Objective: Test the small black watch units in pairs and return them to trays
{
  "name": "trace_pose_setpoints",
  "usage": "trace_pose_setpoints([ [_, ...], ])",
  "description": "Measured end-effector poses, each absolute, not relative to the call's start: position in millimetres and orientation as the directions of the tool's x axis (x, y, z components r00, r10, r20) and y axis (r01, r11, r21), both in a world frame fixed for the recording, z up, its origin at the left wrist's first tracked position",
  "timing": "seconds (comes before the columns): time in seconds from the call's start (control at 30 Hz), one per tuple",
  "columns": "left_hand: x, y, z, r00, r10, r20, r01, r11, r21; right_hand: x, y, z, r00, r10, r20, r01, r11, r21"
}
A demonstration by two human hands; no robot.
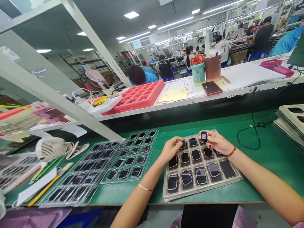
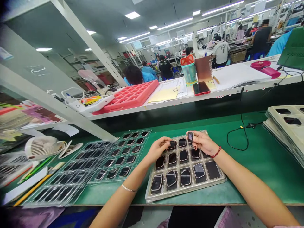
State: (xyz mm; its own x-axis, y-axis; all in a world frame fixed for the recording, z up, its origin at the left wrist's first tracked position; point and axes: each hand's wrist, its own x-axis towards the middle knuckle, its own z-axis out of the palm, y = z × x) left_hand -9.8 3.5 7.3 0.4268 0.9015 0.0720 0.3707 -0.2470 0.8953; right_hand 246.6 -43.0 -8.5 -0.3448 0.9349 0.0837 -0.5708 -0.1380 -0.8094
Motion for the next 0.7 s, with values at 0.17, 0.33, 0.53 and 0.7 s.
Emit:
trace_pose_setpoints([
  [0.17,-26,11,-5,0.314,0.949,0.02,0.223,-0.094,0.97,247,-44,-8,-0.352,0.933,0.073,-0.532,-0.135,-0.836],
  [0.33,-28,7,-2,0.29,0.957,0.02,0.168,-0.071,0.983,247,-44,-9,-0.338,0.94,0.047,-0.484,-0.131,-0.865],
  [0.53,-29,3,0,0.283,0.959,0.021,0.154,-0.067,0.986,245,-46,-6,-0.337,0.941,0.0,-0.405,-0.145,-0.903],
  [0.7,-29,3,-1,0.286,0.958,0.034,0.139,-0.077,0.987,245,-47,-5,-0.327,0.945,-0.028,-0.386,-0.161,-0.908],
])
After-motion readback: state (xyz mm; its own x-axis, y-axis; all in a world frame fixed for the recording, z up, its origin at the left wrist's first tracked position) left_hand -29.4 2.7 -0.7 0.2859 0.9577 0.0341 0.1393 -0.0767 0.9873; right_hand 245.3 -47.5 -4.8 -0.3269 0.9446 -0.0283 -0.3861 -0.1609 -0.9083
